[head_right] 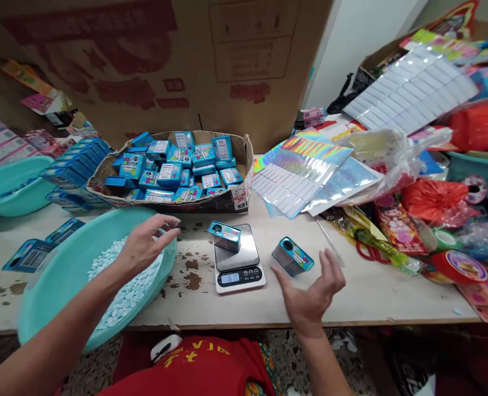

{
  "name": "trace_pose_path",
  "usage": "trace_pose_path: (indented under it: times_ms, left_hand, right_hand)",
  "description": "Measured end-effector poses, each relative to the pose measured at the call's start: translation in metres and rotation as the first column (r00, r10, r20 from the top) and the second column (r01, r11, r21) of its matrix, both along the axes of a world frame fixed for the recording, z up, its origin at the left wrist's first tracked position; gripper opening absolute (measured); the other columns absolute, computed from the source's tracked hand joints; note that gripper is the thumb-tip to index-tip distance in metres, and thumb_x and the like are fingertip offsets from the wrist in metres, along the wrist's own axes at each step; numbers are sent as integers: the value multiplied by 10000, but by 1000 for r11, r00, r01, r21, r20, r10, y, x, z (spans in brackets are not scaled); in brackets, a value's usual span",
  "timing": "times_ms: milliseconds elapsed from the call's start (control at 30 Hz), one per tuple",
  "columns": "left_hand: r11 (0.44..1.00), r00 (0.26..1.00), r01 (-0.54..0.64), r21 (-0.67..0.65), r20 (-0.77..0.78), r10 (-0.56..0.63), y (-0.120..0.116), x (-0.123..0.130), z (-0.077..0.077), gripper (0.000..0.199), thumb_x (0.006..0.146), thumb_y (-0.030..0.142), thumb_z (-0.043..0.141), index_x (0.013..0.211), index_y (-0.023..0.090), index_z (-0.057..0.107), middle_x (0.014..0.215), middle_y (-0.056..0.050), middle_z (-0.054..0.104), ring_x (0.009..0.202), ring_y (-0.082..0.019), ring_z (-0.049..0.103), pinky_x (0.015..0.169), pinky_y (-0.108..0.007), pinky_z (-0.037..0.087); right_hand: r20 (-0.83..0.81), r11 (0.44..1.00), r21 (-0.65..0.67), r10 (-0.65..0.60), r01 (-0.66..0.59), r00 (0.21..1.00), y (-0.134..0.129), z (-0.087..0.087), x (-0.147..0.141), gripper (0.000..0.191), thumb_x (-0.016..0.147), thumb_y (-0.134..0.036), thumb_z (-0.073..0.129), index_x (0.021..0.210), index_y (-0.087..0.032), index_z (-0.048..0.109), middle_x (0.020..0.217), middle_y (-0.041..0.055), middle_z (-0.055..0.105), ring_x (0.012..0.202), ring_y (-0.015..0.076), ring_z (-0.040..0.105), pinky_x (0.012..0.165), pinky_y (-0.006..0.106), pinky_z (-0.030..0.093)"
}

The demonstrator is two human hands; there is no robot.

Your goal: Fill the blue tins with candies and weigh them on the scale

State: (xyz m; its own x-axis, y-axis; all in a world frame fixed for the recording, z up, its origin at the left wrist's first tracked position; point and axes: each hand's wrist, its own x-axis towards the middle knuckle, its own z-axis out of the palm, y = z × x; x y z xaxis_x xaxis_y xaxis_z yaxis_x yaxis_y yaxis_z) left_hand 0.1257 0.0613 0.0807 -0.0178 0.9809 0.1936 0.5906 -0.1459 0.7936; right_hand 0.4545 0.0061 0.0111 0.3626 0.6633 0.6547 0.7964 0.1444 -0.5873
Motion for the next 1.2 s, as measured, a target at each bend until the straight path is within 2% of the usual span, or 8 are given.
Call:
trace_pose_path:
  times_ms: [133,267,467,700,967,1067,1133,1200]
  left_hand:
    - [983,932,-79,-168,336,132,-3,8,-8,242,711,368,702,900,217,702,904,-56,681,819,-196,604,678,-264,448]
    - [899,629,-61,-433,683,372,-27,-18,-24,387,702,408,734,993,168,648,970,-94,659,808,-190,625,680,-280,485]
    - [830,74,0,-557,828,556,-55,-48,-27,423,913,513,422,1026,139,586,930,-103,639,745,-193,651,669,-320,526]
    - [820,-257,-127,-558,817,517,-51,-82,-31,251,946,332,431,797,147,512,588,11,487,438,-85,485,397,-167,353]
    - [855,-67,-78,-512,859,508,-68,-99,-34,258,917,312,479,786,114,579,633,-13,500,477,-72,474,416,-163,349]
    - [879,498,-111,-465,739,454,-83,-103,-35,277,855,403,546,766,151,618,744,-66,583,660,-148,572,512,-210,426]
    - [902,886,-220,-372,310,344,-95,-107,-41,273,775,433,629,869,181,675,1024,-125,633,1029,-283,567,746,-338,498]
    - [914,942,-325,-243,-171,290,-103,-111,-51,368,766,435,624,1049,206,676,1304,-144,532,1288,-386,367,952,-510,403]
  right_hand:
    - [-198,907,-182,345,-380,918,20,10,-63,664,727,-427,726,1284,-190,452,1236,136,556,1087,261,566,906,424,489]
    - [-331,755,-308,486,-579,809,49,22,-111,330,786,-391,661,1046,-204,580,965,47,655,895,210,614,822,373,487]
    - [158,577,-71,812,-813,562,57,65,-188,342,756,-131,677,1065,-260,606,1049,32,679,987,208,606,899,378,406]
    - [345,503,-160,834,-849,430,64,54,-273,354,739,-100,678,1050,-258,618,1048,14,702,983,207,625,929,393,343]
    - [-266,460,-157,833,-874,486,55,44,-261,339,693,-270,763,1015,-237,658,971,17,689,898,196,628,833,344,464]
    - [-550,520,-42,701,-853,454,53,47,-224,374,670,-265,782,1018,-238,650,955,4,685,873,177,626,829,338,484]
    - [-632,605,20,624,-796,459,55,45,-189,407,637,-252,805,1012,-231,646,943,0,681,867,172,625,830,341,491]
    - [-663,684,6,549,-730,509,57,37,-151,437,604,-249,826,1001,-217,646,939,5,679,867,175,626,837,351,494]
